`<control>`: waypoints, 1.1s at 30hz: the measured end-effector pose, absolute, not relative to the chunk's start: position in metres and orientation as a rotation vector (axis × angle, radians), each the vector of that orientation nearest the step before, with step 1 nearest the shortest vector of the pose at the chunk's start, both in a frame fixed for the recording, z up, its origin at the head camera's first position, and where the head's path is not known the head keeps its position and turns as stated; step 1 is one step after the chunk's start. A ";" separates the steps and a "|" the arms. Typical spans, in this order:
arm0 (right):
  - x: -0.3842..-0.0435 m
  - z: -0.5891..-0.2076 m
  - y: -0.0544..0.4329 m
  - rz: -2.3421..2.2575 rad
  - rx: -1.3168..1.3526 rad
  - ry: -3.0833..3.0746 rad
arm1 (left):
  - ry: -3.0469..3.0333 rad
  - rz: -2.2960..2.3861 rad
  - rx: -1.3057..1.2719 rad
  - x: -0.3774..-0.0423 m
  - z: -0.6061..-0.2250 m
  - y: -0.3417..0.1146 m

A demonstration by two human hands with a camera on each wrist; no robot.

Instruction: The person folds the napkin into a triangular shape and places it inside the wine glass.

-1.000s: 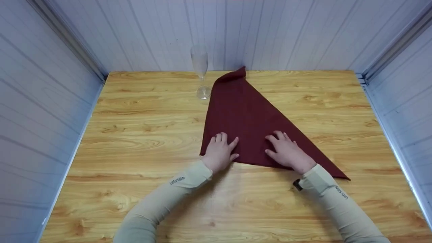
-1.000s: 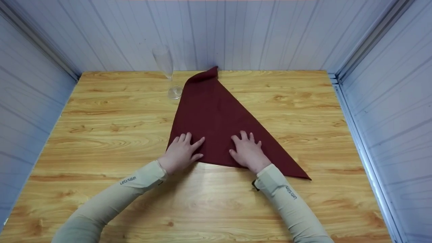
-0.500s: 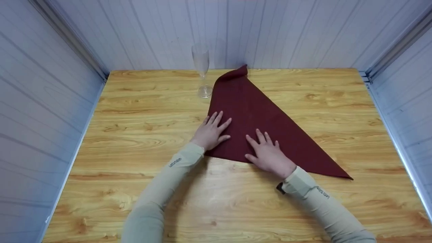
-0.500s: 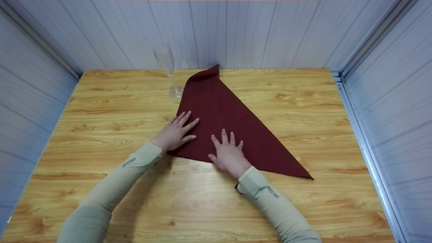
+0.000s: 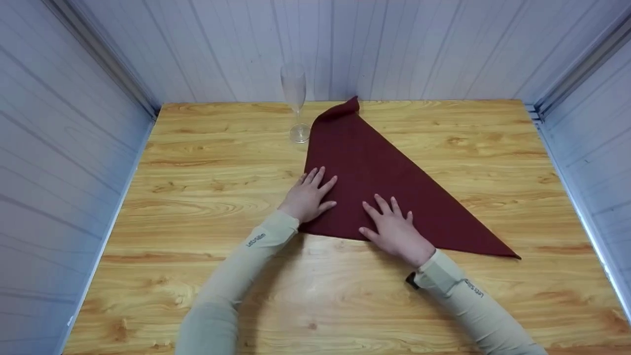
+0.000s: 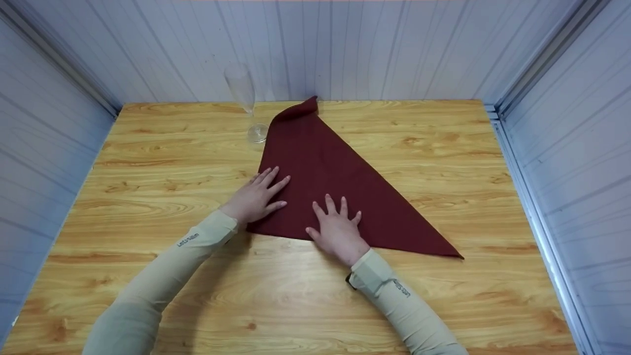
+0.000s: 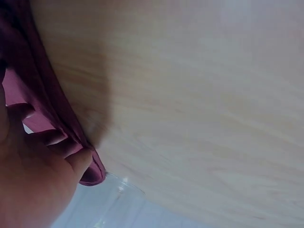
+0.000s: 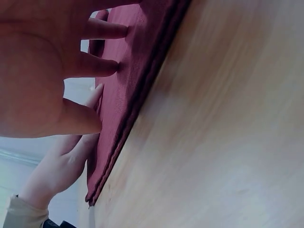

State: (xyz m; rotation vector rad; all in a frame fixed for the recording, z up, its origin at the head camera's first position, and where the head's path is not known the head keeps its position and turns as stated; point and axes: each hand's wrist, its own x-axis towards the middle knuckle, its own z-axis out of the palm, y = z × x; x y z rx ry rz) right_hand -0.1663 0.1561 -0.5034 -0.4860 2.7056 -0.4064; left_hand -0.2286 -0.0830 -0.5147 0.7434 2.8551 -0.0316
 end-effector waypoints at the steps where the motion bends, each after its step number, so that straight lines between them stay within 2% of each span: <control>1: -0.166 -0.503 0.158 -0.415 -0.480 2.708 | 2.853 -0.028 0.744 -0.227 -0.515 -0.082; 14: -0.176 -0.505 0.181 -0.465 -0.357 2.719 | 2.846 0.001 0.820 -0.195 -0.512 -0.069; 33: -0.214 -0.510 0.204 -0.484 -0.335 2.725 | 2.855 -0.190 0.900 -0.149 -0.506 -0.034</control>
